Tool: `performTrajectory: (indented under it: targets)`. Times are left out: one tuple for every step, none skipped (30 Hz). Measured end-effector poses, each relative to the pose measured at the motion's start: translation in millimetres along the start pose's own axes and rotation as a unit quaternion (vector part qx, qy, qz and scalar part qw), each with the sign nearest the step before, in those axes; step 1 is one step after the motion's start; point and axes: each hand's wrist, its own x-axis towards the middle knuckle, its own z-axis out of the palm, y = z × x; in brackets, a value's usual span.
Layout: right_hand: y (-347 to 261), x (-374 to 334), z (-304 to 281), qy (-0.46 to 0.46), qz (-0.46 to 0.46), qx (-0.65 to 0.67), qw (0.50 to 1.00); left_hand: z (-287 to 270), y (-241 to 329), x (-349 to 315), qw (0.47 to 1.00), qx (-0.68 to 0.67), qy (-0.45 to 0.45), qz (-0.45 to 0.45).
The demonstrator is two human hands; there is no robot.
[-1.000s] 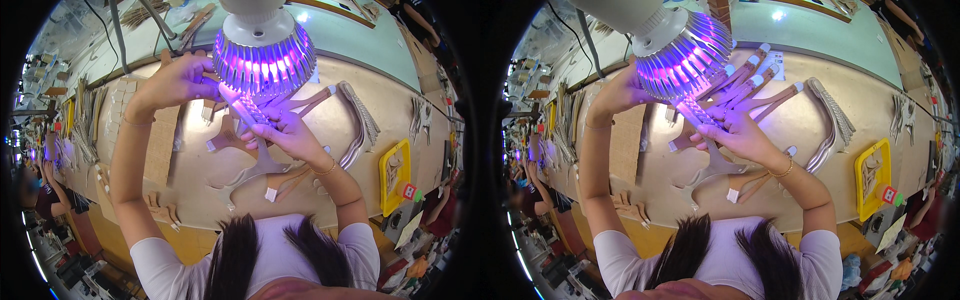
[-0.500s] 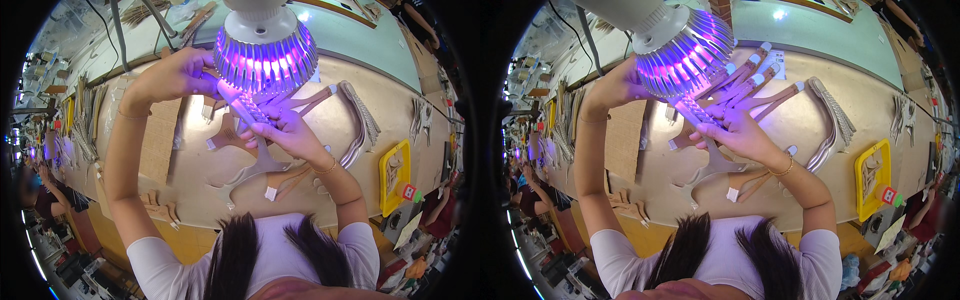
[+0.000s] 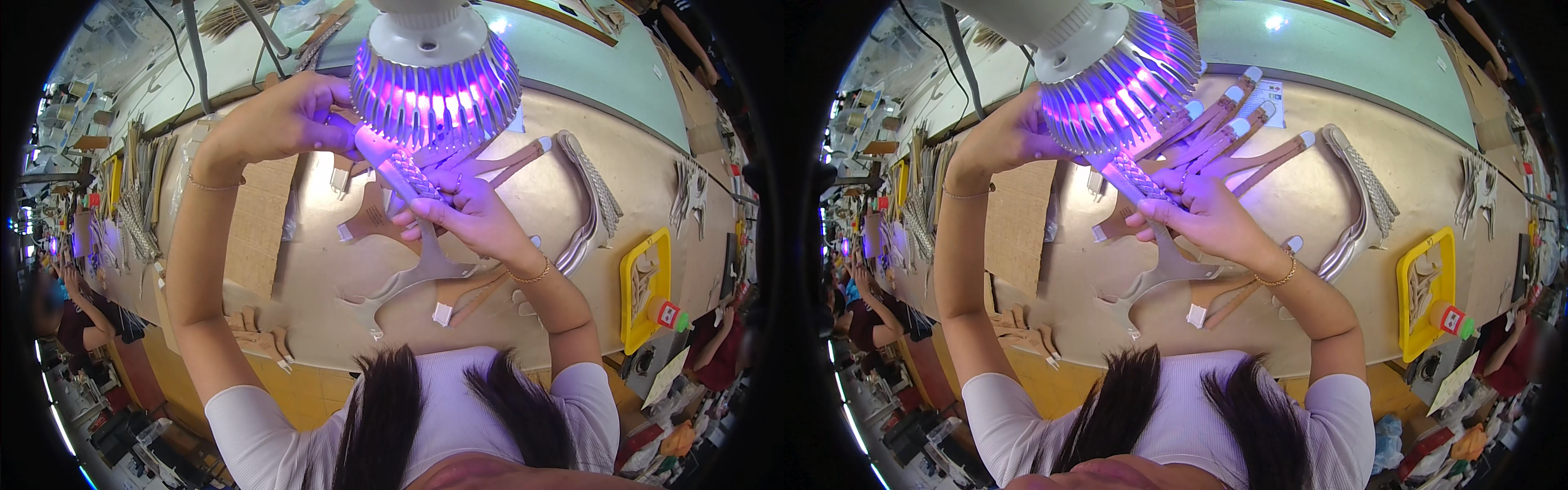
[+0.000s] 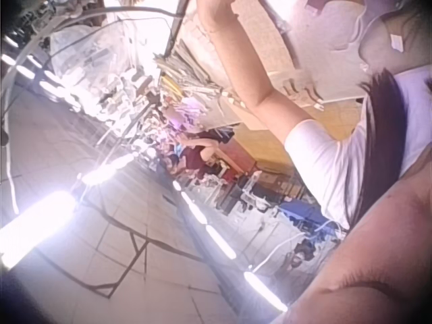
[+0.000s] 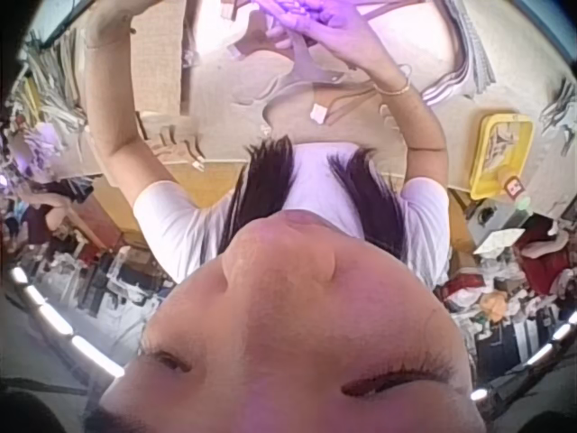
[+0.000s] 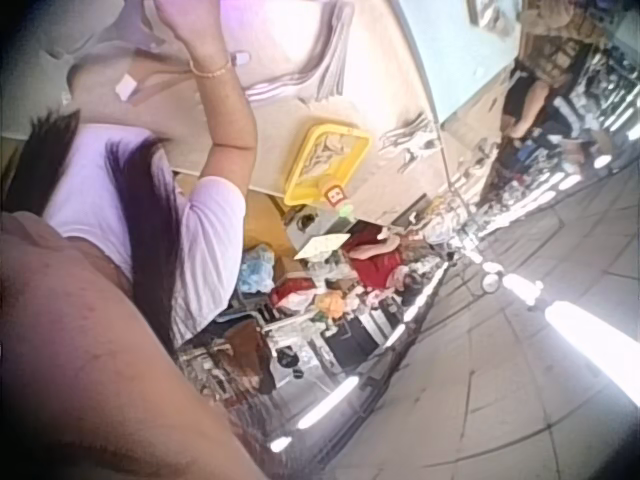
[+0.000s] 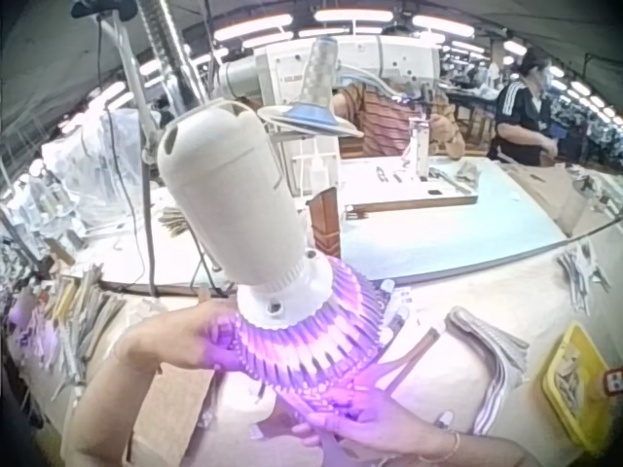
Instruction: The person applies glue from a squeeze bottle to small wooden pieces on a workbench, then places each piece under a UV lamp to cure. The person repeats this process for multiple pieces, handling them one at a time.
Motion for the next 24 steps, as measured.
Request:
performTrajectory:
  targets:
    - [-1,0,0,-0.010,0.001,-0.003,1.000,0,0,0,1.000,0.004,0.000,-0.002]
    - [-1,0,-1,-0.006,0.012,-0.002,1.000,0,1,-1,1.000,0.008,0.000,-0.004]
    - [-1,0,0,-0.006,0.011,-0.003,1.000,0,1,-1,1.000,0.012,0.000,-0.006]
    - [-1,0,0,-0.007,0.007,-0.005,1.000,0,2,-1,1.000,0.006,0.007,-0.017]
    - [0,1,1,0.000,-0.003,-0.003,1.000,0,3,-1,1.000,-0.001,0.015,-0.027]
    - [1,2,2,0.005,-0.018,-0.002,1.000,0,4,-1,0.999,-0.007,0.023,-0.037]
    - [2,2,3,0.015,-0.024,-0.004,1.000,0,4,-1,0.999,-0.009,0.021,-0.036]
    - [3,3,3,0.012,-0.033,-0.002,0.999,0,5,-2,0.999,-0.010,0.020,-0.036]
    - [3,3,3,0.013,-0.033,-0.002,0.999,0,5,-2,0.999,-0.011,0.019,-0.035]
    - [4,3,3,0.017,-0.033,-0.004,0.999,0,5,-1,0.999,-0.009,0.017,-0.038]
    - [3,3,3,0.014,-0.033,-0.001,0.999,-1,5,-1,0.999,-0.008,0.015,-0.041]
    - [3,3,3,0.015,-0.031,0.000,0.999,-1,5,-1,0.999,-0.009,0.011,-0.047]
    - [3,3,4,0.016,-0.030,0.002,0.999,-1,5,-1,0.999,-0.009,0.013,-0.044]
    - [2,3,4,0.017,-0.028,0.003,0.999,-1,6,-1,0.999,-0.012,0.014,-0.045]
    - [2,3,4,0.017,-0.027,0.003,0.999,-1,6,-1,0.999,-0.018,0.013,-0.048]
    - [1,3,4,0.018,-0.026,0.004,1.000,-1,6,-1,0.999,-0.015,0.015,-0.044]
    - [1,3,4,0.019,-0.026,0.005,0.999,-1,6,-2,0.999,-0.015,0.016,-0.042]
    - [1,3,4,0.019,-0.026,0.006,0.999,0,7,-2,0.999,-0.018,0.014,-0.042]
    - [1,3,5,0.022,-0.024,0.006,0.999,1,7,-3,0.999,-0.014,0.012,-0.027]
    - [1,3,5,0.020,-0.024,0.007,0.999,2,7,-4,1.000,-0.013,0.008,-0.012]
    - [2,3,5,0.020,-0.021,0.007,1.000,3,8,-4,1.000,-0.012,0.003,0.002]
    - [2,3,4,0.020,-0.019,0.007,1.000,3,9,-5,1.000,-0.002,-0.001,-0.001]
    - [2,3,4,0.020,-0.021,0.007,1.000,2,10,-5,1.000,0.007,-0.005,-0.004]
    - [2,3,4,0.019,-0.024,0.006,1.000,2,11,-5,1.000,0.016,-0.009,-0.007]
